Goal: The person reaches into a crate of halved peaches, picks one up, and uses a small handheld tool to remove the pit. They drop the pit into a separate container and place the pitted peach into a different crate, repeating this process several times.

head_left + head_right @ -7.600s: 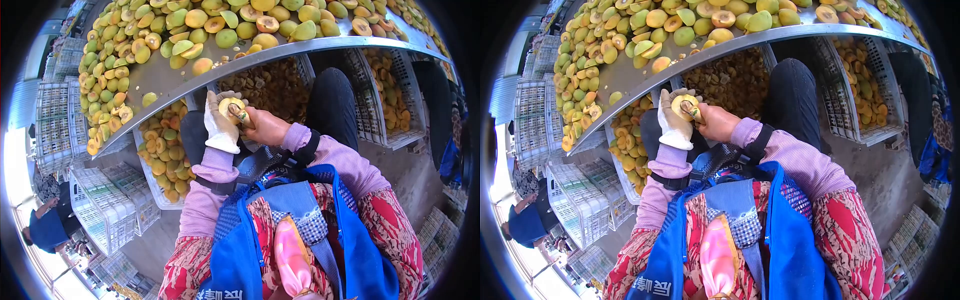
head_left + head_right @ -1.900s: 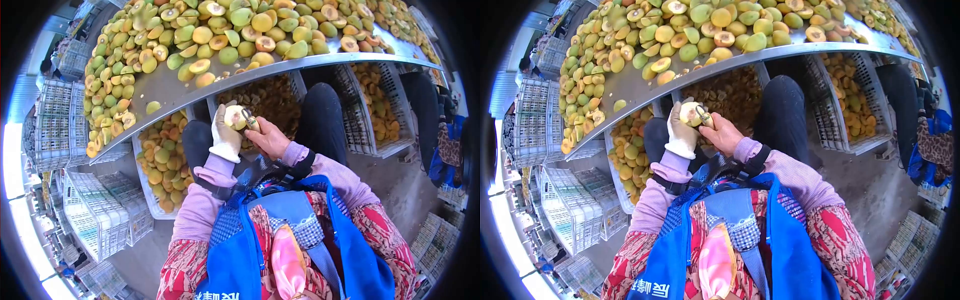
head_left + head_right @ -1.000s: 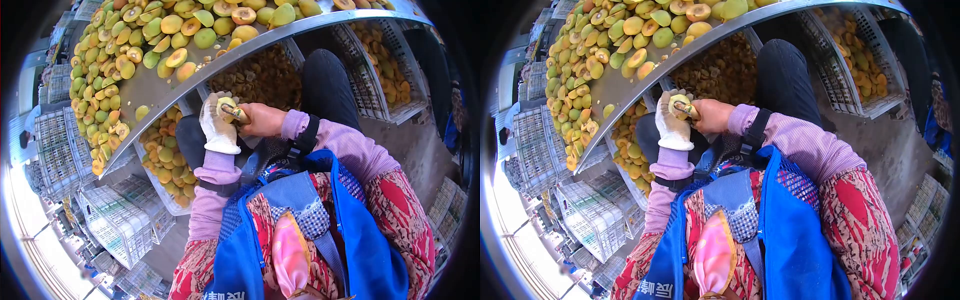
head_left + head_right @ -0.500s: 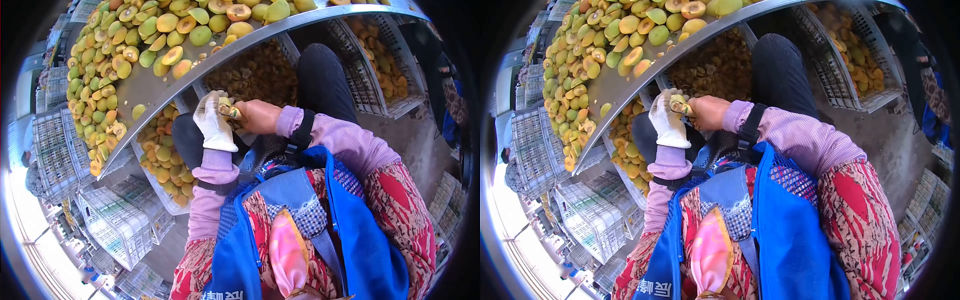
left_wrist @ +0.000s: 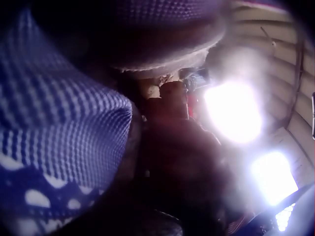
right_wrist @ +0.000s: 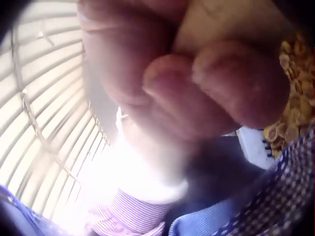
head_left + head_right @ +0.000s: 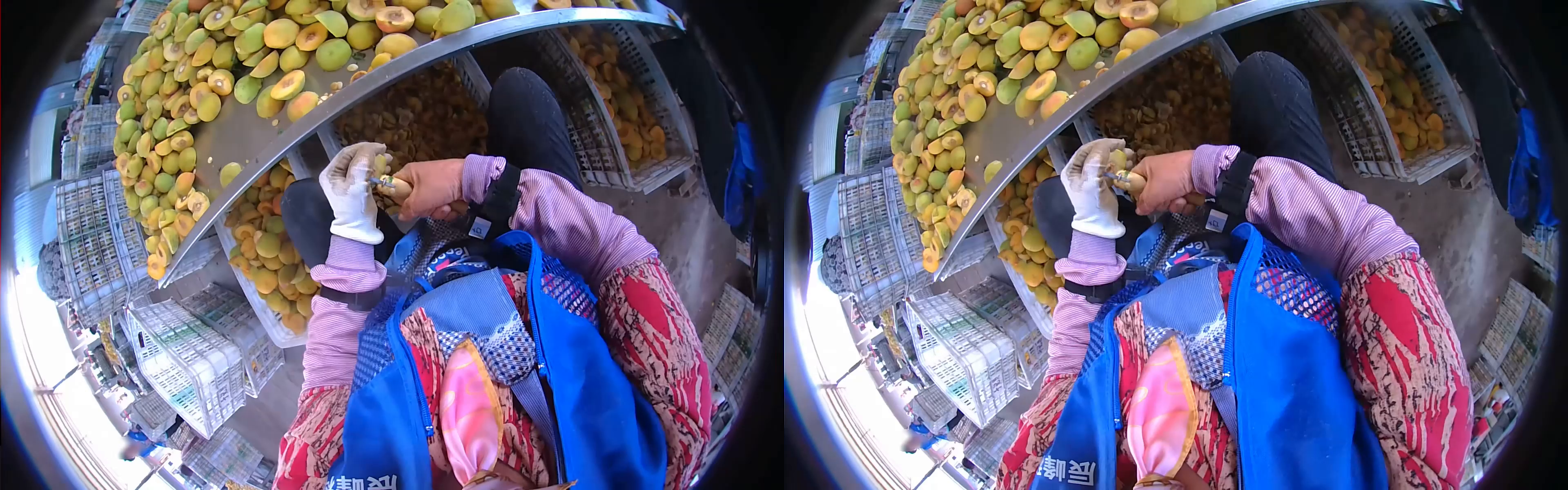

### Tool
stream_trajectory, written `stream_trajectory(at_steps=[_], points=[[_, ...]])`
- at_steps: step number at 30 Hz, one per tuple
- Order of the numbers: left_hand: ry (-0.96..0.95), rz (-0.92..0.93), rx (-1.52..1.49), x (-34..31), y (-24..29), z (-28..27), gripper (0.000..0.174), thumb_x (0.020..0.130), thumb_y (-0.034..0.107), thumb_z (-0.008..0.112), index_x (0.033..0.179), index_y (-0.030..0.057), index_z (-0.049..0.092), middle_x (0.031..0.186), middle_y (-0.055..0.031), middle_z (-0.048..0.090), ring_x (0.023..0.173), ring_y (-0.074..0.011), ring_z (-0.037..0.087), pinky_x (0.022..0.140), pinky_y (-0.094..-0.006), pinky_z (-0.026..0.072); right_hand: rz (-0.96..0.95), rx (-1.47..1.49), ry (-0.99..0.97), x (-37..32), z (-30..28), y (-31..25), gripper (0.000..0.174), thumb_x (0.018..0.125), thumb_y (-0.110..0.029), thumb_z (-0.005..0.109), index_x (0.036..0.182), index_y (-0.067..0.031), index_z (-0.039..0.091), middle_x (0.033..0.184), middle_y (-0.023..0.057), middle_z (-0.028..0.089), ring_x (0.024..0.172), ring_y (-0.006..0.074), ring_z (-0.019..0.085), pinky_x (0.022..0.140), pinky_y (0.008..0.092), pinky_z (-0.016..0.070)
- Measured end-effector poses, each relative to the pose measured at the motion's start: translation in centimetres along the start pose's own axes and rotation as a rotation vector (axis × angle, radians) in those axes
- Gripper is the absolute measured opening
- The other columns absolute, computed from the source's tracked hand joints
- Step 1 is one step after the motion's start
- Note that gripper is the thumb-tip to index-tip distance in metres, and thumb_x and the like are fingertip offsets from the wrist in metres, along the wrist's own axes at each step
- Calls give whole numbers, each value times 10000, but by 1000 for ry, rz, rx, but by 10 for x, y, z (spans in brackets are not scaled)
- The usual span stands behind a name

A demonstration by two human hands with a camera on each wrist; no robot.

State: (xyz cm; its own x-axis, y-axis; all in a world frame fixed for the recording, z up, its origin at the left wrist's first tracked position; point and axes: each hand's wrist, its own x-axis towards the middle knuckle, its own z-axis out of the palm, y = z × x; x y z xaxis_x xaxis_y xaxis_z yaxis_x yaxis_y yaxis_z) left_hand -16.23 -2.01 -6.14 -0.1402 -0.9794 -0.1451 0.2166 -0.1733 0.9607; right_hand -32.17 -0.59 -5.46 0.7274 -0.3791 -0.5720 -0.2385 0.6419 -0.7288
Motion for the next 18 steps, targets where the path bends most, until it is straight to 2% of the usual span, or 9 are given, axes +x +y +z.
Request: stream_trajectory(at_steps=[3,5,6,7,9,10,13,15,18], points=[[-95,-71,-202,-4,5,2,172,793,116,624,863,-41,610,808,-125,643,675,-201,628,632,-295,512,16,160,-106,-4,2,4,152,773,-117,603,868,-99,485,509,-38,420,362,55,396,321,218,320],[29,7,-53,-7,0,6,193,807,142,611,853,-45,614,798,-129,644,665,-212,629,632,-303,513,12,203,-130,-5,8,2,144,780,-113,597,861,-103,478,508,-40,415,362,51,394,318,214,317],[164,23,5,-6,-7,8,253,832,217,588,886,-30,589,834,-137,632,711,-239,625,659,-343,518,-3,130,-46,-4,14,1,137,789,-111,595,856,-105,475,507,-42,409,359,47,388,315,210,313],[161,26,5,-5,-10,6,253,832,217,588,886,-30,589,834,-137,632,711,-239,625,659,-343,518,-18,62,38,-2,17,1,131,798,-110,592,850,-107,472,505,-43,403,357,42,383,312,207,309],[37,-270,-371,-9,0,9,305,851,293,558,935,0,550,881,-139,610,766,-262,614,688,-378,516,-34,156,-49,2,9,8,127,813,-110,583,820,-112,456,500,-48,394,353,37,374,307,203,300],[-28,-243,-322,-8,-2,7,324,858,334,543,962,29,519,915,-137,592,810,-273,603,709,-400,514,-34,237,-133,2,7,11,131,818,-113,579,802,-117,450,499,-50,390,354,34,370,307,201,297],[5,-265,-375,-10,4,12,324,860,339,543,957,30,529,908,-136,597,795,-270,606,702,-394,519,-53,379,-230,-3,4,13,145,821,-103,587,773,-111,450,495,-51,371,352,27,342,297,188,269],[5,-246,-396,-12,7,16,324,860,340,542,953,30,528,907,-135,598,790,-269,608,694,-391,522,-123,505,-401,-1,4,16,168,850,-145,571,751,-140,436,491,-69,312,349,18,290,296,182,253],[11,-243,-458,-14,12,18,311,864,346,534,950,48,522,917,-135,602,799,-276,610,688,-388,524,-178,544,-464,1,5,24,158,856,-157,572,786,-144,430,495,-70,298,349,11,269,289,168,221]])
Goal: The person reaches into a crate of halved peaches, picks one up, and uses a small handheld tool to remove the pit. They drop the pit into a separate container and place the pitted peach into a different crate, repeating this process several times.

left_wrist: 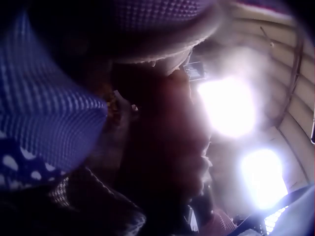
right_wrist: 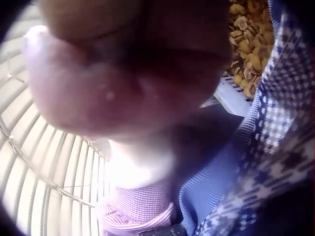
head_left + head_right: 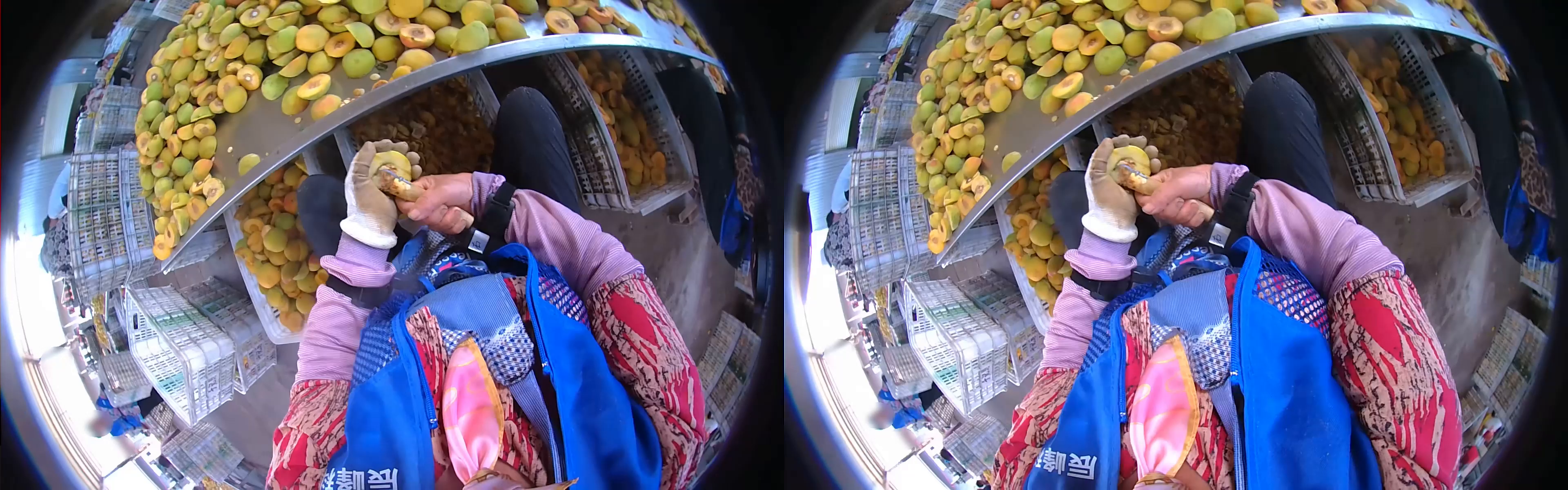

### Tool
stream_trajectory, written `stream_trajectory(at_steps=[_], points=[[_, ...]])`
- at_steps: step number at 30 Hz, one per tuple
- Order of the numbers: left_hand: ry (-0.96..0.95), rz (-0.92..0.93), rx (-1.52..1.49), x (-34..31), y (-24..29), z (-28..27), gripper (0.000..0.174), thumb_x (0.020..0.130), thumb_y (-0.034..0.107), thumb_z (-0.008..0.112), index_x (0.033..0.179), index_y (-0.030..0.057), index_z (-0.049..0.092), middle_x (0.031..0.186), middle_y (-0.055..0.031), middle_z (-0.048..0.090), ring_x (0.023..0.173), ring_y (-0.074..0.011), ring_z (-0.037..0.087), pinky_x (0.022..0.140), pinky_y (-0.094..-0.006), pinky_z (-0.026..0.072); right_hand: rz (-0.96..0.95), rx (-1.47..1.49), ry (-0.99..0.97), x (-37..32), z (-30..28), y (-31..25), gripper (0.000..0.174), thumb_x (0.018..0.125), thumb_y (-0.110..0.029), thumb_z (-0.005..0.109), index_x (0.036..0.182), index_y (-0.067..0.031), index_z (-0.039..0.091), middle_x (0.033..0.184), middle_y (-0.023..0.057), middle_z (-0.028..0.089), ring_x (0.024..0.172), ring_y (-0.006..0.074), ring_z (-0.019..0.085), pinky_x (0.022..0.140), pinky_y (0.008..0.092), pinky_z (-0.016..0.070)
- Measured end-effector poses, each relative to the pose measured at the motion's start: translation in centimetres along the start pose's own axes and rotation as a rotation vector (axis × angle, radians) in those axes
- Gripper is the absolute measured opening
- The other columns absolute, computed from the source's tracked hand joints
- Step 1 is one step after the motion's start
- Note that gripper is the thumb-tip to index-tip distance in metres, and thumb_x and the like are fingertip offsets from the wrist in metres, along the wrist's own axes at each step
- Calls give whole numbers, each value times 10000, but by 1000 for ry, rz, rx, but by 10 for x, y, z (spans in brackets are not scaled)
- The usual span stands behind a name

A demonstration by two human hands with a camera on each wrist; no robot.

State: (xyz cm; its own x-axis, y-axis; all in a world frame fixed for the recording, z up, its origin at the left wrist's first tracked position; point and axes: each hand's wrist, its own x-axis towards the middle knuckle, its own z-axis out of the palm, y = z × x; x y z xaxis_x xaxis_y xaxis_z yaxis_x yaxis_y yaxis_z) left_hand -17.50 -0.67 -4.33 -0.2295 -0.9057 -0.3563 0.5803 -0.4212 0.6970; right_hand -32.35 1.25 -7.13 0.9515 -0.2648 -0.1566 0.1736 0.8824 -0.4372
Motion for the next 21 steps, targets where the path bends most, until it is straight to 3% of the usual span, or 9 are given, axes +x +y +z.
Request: stream_trajectory(at_steps=[5,7,9,11,12,13,16,18,21], points=[[107,-44,-173,-15,21,7,283,885,310,500,978,44,521,927,-136,605,822,-281,605,692,-396,521,-42,142,-201,1,14,-4,167,855,-139,570,812,-142,410,503,-69,306,352,0,269,285,157,203],[110,206,-90,-21,47,-3,271,881,286,520,977,34,541,915,-137,611,853,-263,605,703,-414,521,-82,167,-292,-6,29,-6,158,864,-132,567,821,-127,416,518,-75,307,367,-20,260,295,145,198],[265,446,277,-33,88,-43,293,869,269,556,1010,12,563,906,-123,615,894,-241,601,741,-385,505,-52,-100,11,-8,22,-14,138,831,-123,583,858,-86,453,556,-3,469,409,101,464,358,241,378],[514,576,1346,-39,133,-59,329,850,271,596,1033,-1,579,904,-109,613,907,-219,600,773,-341,481,116,-1621,971,15,-14,15,194,780,-135,595,901,-35,481,742,133,613,682,280,623,593,382,495],[622,612,1587,-32,148,-76,346,843,280,596,1041,-5,581,921,-117,618,913,-226,601,789,-331,467,212,-1527,997,12,-8,9,282,742,-157,596,945,-6,471,907,225,609,916,383,576,766,460,453],[731,651,1820,-17,155,-86,364,837,288,595,1049,-8,582,938,-126,624,919,-233,601,804,-320,454,208,-1527,1003,13,-6,4,282,742,-157,596,945,-6,471,907,225,609,916,383,576,766,460,453],[421,540,1744,31,168,-43,373,817,329,545,1003,13,610,1029,-175,604,964,-309,568,837,-348,434,59,-1428,1019,19,-5,1,326,763,-176,585,990,0,431,892,232,598,894,391,570,754,451,448],[316,527,1866,89,160,-35,417,821,370,494,1033,18,571,989,-228,590,960,-358,555,831,-408,427,38,-1410,1049,20,-4,-7,327,765,-180,583,989,2,430,887,234,597,889,393,570,753,451,449],[305,218,2106,161,137,-20,503,773,405,546,1114,35,543,1048,-234,581,1002,-356,552,901,-400,415,-6,-1356,1069,19,-9,-2,330,767,-186,582,987,9,432,876,237,595,879,399,569,753,452,448]])
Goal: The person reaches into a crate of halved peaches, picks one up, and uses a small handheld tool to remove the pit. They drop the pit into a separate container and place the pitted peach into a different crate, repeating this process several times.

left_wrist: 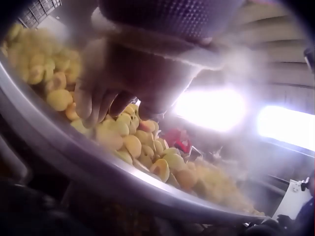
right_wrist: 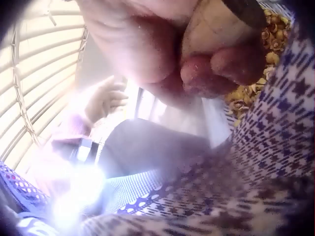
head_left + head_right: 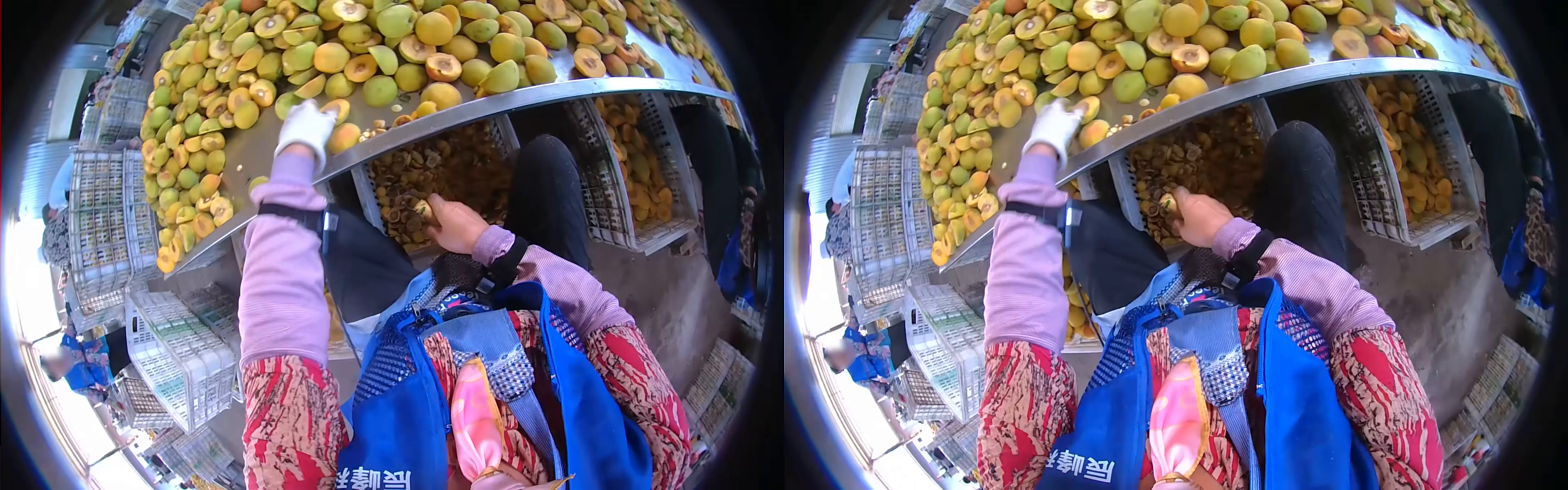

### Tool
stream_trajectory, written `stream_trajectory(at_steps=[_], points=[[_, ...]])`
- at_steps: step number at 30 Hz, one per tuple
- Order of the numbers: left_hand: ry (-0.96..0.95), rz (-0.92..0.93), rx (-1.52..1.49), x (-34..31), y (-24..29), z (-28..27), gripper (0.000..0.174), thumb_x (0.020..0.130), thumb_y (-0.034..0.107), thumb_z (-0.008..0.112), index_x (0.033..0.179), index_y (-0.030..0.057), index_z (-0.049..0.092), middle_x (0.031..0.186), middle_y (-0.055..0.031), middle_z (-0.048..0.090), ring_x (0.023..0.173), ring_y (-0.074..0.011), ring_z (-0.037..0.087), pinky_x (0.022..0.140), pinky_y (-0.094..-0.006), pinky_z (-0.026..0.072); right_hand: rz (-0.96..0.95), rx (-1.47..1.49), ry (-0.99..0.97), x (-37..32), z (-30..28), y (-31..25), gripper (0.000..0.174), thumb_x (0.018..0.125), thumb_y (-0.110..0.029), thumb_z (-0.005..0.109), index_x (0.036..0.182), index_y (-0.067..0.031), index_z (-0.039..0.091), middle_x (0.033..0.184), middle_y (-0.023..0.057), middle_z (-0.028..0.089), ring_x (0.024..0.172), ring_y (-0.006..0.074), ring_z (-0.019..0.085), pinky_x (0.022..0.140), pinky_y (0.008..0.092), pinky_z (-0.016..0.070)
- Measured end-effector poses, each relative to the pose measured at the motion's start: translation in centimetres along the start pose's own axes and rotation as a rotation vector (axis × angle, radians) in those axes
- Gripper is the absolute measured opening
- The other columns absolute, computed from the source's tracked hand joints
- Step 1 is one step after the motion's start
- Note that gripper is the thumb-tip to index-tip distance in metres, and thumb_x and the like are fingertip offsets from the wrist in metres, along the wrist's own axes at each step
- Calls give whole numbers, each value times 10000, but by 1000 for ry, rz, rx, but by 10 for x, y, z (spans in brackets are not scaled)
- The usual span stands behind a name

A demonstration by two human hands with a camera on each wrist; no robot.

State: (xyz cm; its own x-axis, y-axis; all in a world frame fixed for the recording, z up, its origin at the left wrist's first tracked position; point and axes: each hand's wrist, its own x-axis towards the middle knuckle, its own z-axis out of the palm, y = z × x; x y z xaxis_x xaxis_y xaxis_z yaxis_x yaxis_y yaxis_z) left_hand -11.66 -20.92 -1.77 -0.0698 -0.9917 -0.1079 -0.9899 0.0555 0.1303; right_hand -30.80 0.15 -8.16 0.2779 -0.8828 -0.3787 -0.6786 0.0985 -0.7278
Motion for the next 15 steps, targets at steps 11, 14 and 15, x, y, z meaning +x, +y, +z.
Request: stream_trajectory(at_steps=[11,14,15], points=[[-16,222,-1130,-76,33,-10,329,691,-49,606,1017,-27,569,952,-85,612,847,-155,596,761,-261,489,-197,885,135,3,-13,-20,264,856,-253,573,970,-52,444,702,58,516,559,138,497,494,286,412],[-120,178,-1481,-138,43,9,244,754,-8,580,998,-2,593,915,-67,619,803,-130,587,702,-231,487,-179,1018,62,-13,-30,-44,246,889,-264,540,974,-70,414,648,8,473,435,55,388,373,225,325],[-29,96,-1592,-156,51,21,211,801,82,578,994,-2,586,902,-68,612,791,-137,583,703,-245,486,-145,1020,29,-17,-28,-47,247,890,-261,538,972,-65,413,652,8,476,453,59,401,391,224,344]])
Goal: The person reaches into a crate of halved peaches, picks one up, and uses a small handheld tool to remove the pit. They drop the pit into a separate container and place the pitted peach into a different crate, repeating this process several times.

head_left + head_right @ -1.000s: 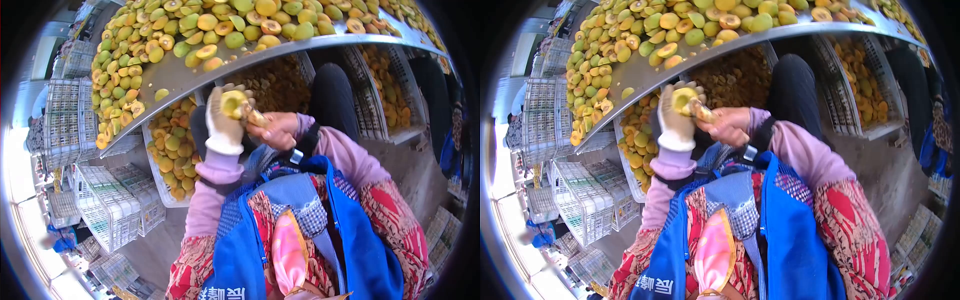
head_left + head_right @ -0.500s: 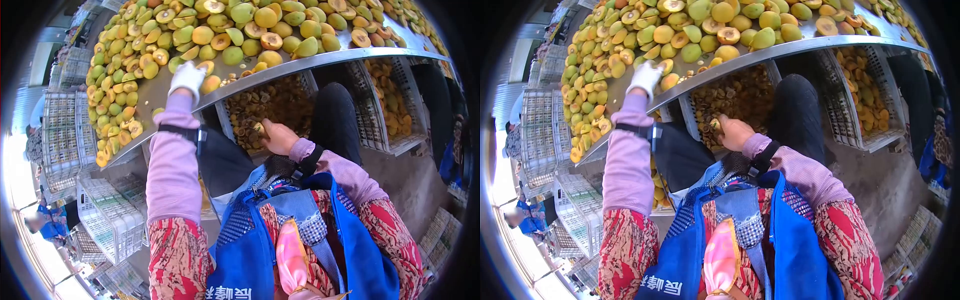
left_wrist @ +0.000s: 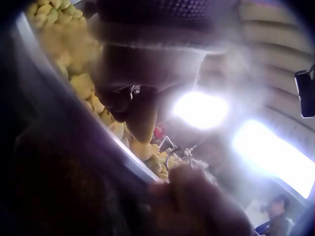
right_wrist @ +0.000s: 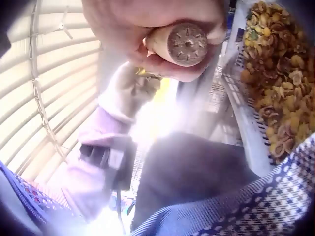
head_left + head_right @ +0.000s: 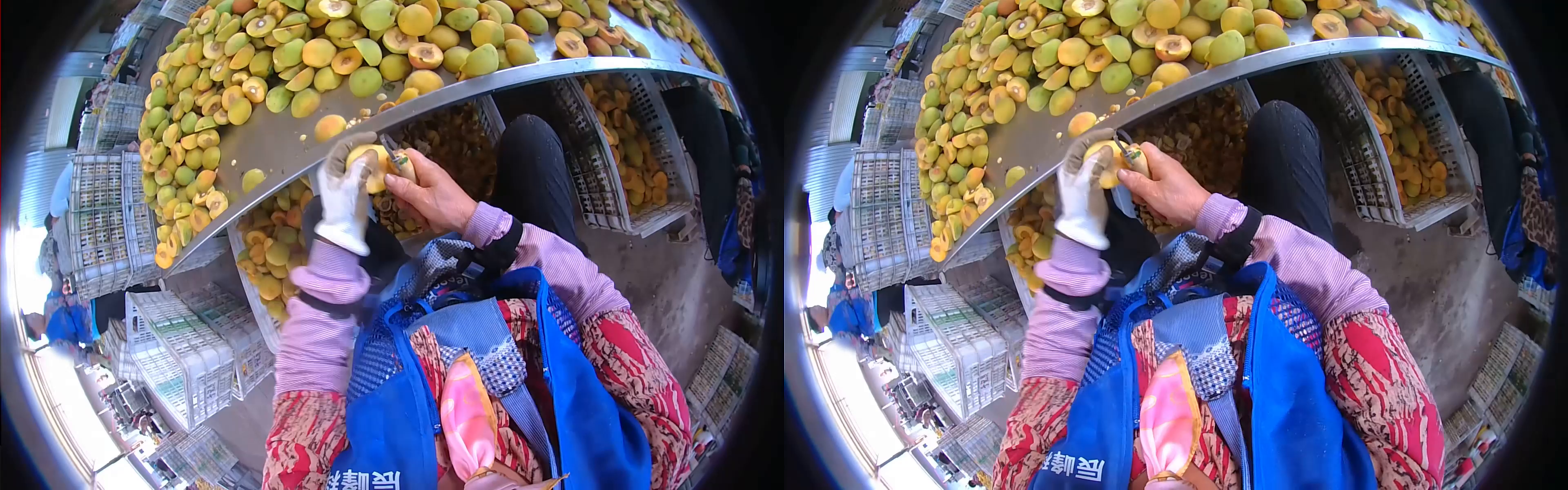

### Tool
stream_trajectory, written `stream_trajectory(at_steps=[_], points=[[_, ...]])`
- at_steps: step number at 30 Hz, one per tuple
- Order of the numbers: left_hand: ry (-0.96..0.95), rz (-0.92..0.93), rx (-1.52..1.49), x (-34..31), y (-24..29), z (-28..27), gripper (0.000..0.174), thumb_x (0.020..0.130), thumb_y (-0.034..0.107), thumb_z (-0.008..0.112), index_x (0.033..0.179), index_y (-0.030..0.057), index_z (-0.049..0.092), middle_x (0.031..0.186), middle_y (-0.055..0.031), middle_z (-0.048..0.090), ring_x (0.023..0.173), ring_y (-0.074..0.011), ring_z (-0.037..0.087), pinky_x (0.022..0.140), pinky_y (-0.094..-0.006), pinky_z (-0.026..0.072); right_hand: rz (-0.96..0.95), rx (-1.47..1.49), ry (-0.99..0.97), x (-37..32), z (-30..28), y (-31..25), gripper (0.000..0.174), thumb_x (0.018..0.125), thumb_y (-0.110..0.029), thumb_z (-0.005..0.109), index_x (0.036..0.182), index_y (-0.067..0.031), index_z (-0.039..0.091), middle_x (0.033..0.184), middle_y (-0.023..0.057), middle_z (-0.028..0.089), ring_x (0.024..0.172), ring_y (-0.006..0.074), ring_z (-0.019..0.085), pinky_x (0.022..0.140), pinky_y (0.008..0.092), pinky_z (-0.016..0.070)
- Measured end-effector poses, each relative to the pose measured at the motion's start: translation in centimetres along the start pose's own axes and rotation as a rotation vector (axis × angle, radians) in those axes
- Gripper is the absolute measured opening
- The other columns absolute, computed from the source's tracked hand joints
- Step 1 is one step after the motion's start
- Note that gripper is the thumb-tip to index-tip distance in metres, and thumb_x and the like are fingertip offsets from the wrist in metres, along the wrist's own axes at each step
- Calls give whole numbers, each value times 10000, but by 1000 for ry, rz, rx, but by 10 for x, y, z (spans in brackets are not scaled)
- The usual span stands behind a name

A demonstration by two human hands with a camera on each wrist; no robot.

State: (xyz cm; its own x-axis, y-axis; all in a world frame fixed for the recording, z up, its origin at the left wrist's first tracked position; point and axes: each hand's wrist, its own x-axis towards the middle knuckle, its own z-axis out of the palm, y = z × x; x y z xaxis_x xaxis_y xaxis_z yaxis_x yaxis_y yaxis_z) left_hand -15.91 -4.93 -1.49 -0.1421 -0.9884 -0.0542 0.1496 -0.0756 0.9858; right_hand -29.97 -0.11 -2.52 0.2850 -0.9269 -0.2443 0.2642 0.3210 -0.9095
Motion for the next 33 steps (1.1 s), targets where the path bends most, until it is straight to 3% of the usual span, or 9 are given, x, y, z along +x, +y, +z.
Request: stream_trajectory(at_steps=[5,8,11,17,20,24,27,30,33], points=[[264,-225,-451,-24,-45,9,522,863,516,479,976,8,519,840,-95,563,761,-213,568,695,-335,489,211,-166,-79,-4,1,35,301,879,-264,542,1035,-23,450,767,85,558,649,155,548,586,298,464],[303,-281,-438,-25,-47,4,587,861,572,413,1027,14,493,909,-121,573,830,-249,576,770,-374,492,-29,-619,-5,-9,2,47,353,885,-271,533,1083,-14,396,798,119,572,699,195,564,609,333,458],[261,-289,-416,-23,-47,6,618,857,595,379,1040,15,488,946,-131,580,859,-259,582,777,-394,496,11,-668,-10,-10,2,40,374,867,-276,545,1065,7,400,919,203,582,868,303,574,746,382,450],[307,-216,-374,-25,-54,12,608,874,587,345,1014,16,499,944,-141,582,845,-253,587,747,-402,513,108,-802,-27,-6,3,31,352,815,-224,542,993,62,439,905,265,579,896,388,572,780,414,460],[384,-197,-362,-26,-55,14,553,894,562,336,899,34,499,799,-102,572,684,-231,581,601,-364,526,94,-762,-109,-2,1,37,326,787,-194,534,974,57,441,872,262,584,857,377,591,751,410,474],[352,-323,-491,-23,-50,11,528,885,552,379,871,41,511,749,-110,582,660,-254,593,592,-358,520,188,-687,-156,2,-2,35,335,767,-192,563,976,52,467,860,257,589,856,357,601,738,392,483],[267,-423,-412,-19,-53,3,508,880,528,423,834,32,524,756,-123,588,666,-257,596,599,-365,519,209,-660,-186,0,-5,27,340,763,-200,615,986,32,503,787,195,601,718,287,619,608,354,494],[178,-418,-389,-17,-51,2,458,881,469,475,829,20,542,759,-131,592,667,-257,598,623,-368,517,428,-431,-282,1,-16,22,336,778,-221,661,1022,-32,529,608,44,523,403,111,450,361,259,361],[55,-385,-340,-17,-54,-1,437,891,444,474,850,15,548,766,-127,594,679,-251,600,634,-355,514,529,-397,-343,0,-23,14,302,771,-210,661,1002,-57,542,569,27,499,380,105,426,346,264,347]])
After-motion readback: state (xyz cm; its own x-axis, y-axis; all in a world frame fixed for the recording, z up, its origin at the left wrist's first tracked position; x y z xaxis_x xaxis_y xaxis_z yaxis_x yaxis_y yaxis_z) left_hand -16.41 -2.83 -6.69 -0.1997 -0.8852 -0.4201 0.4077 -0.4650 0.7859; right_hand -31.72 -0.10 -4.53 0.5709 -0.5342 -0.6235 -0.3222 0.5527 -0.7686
